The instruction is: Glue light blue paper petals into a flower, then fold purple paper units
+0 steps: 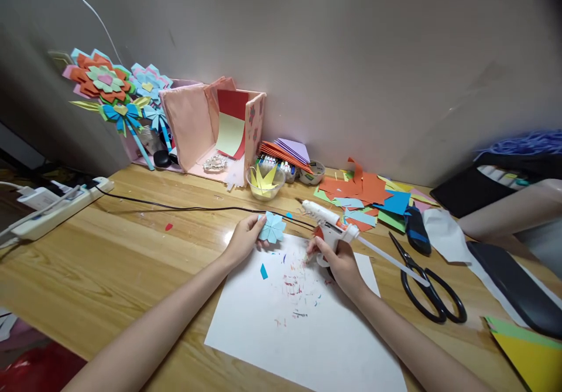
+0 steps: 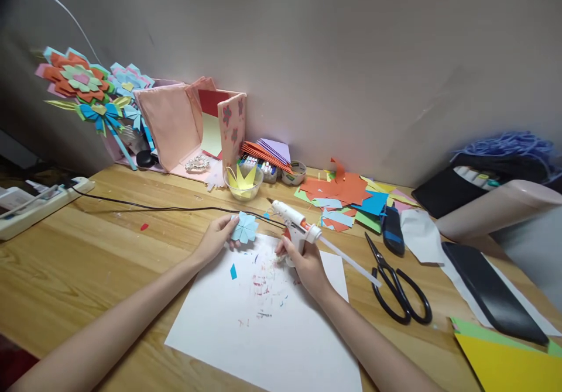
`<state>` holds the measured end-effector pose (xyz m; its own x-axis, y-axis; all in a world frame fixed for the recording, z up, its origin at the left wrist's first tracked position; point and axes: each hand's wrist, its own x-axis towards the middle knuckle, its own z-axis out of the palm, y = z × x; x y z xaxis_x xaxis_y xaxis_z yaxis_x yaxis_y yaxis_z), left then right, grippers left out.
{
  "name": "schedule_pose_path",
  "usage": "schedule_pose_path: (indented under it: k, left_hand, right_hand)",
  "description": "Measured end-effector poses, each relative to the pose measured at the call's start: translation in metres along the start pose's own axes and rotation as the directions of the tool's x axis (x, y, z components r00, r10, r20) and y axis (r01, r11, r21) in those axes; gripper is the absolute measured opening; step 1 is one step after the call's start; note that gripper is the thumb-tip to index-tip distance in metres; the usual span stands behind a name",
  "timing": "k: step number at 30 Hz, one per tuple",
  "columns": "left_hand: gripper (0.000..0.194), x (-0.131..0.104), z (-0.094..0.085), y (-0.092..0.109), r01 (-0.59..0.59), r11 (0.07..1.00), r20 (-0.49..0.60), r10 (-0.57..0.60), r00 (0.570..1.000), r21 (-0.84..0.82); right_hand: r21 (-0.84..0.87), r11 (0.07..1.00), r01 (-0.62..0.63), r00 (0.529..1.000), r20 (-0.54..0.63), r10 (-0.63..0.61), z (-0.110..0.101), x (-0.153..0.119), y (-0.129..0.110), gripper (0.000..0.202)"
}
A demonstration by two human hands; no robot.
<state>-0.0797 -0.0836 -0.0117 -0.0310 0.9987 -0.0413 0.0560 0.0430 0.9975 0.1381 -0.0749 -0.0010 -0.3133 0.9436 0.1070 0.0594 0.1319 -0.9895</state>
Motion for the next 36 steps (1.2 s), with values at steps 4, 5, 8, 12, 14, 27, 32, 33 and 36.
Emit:
schedule_pose_path:
  k: [4,5,8,12,14,27,32,33,36]
  left_hand:
    - [0.037,-0.009,0.007,0.006,-0.076,0.969,0.124,0.048,0.991,0.233]
    - [0.034,-0.010,0.007,0.008,-0.127,0.935,0.133,0.087,0.987,0.331]
    - [0.031,-0.016,0.008,0.016,-0.231,0.751,0.101,0.216,0.971,0.618]
    - [0.036,-0.021,0.006,0.023,-0.242,0.579,0.068,0.305,0.950,0.778]
    - [0.024,-0.023,0.006,0.024,-0.250,0.565,0.116,0.262,0.958,0.786]
    - [0.008,-0.034,0.019,0.020,-0.184,0.410,0.092,0.235,0.968,0.893]
    - [0.008,-0.035,0.017,0.024,-0.189,0.474,0.072,0.254,0.965,0.860]
    - [0.008,-0.035,0.016,0.025,-0.183,0.506,0.060,0.249,0.967,0.843]
    - [0.012,-0.036,0.015,0.029,-0.147,0.583,0.016,0.224,0.975,0.799]
  right_hand:
    - [0.040,0.999,0.015,0.999,-0.040,-0.013,-0.001,0.004,0.000,0.027]
    - [0.047,0.999,0.018,0.999,-0.046,-0.016,-0.001,0.004,-0.001,0.026]
    - [0.037,0.999,0.022,0.998,-0.062,-0.019,-0.001,0.005,-0.002,0.024]
    - [0.013,1.000,0.026,0.998,-0.050,-0.025,-0.001,0.003,-0.004,0.022]
    - [-0.012,1.000,0.029,0.998,-0.050,-0.029,-0.001,0.001,-0.003,0.022]
    - [-0.300,0.954,-0.024,0.998,0.055,0.043,-0.011,-0.005,-0.026,0.030]
    - [-0.406,0.910,-0.084,0.980,0.133,0.149,-0.017,-0.002,-0.040,0.032]
    - [-0.416,0.905,-0.090,0.975,0.150,0.166,-0.017,-0.002,-0.042,0.032]
    - [-0.433,0.892,-0.128,0.955,0.188,0.229,-0.016,-0.002,-0.044,0.031]
